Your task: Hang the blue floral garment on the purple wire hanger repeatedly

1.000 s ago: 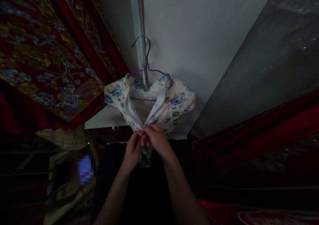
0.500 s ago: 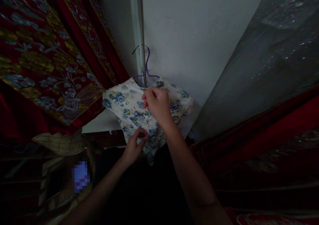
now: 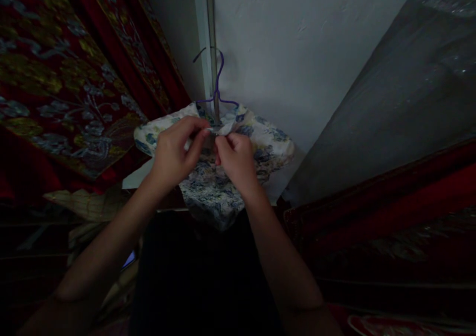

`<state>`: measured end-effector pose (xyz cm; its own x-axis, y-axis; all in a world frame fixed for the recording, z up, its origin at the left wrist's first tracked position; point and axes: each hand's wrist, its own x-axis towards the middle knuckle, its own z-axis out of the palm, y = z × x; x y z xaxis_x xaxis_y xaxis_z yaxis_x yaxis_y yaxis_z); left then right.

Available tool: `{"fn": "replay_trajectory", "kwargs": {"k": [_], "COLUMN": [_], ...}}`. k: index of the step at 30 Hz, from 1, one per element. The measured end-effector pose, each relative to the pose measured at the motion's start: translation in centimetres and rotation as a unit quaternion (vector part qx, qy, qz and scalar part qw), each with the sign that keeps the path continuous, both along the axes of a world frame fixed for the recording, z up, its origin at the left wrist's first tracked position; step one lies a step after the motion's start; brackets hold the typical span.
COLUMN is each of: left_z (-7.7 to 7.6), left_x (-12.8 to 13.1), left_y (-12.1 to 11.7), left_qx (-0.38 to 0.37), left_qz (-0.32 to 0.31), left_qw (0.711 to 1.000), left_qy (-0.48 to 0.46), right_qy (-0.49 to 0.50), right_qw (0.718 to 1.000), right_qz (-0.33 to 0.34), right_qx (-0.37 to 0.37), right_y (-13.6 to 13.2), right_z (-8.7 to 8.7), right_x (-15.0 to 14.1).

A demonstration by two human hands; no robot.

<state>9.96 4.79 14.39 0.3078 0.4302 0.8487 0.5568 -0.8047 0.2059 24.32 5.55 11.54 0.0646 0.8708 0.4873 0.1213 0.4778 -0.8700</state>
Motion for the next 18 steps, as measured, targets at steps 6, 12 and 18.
{"fn": "replay_trajectory", "kwargs": {"k": [6, 12, 18], "left_z": [1.3, -3.1, -11.9], "left_x": [-3.9, -11.2, -10.4], "left_y": [-0.4, 2.0, 0.3], "left_qx": [-0.018, -0.163, -0.279], "left_qz": [-0.009, -0.148, -0.038], "left_qw": [0.978, 0.817, 0.705], "left_qy": [-0.209, -0.533, -0.651], "right_qy": [-0.036, 0.025, 0.07], "right_qw": [0.995, 0.989, 0.981], "right_qz": [0.018, 0.044, 0.042], "right_qx": [-0.091, -0.14, -0.177], "right_y": [0.1, -2.9, -7.7], "right_z": [-3.8, -7.0, -10.6], "right_x": [-0.2, -0.3, -1.3]}}
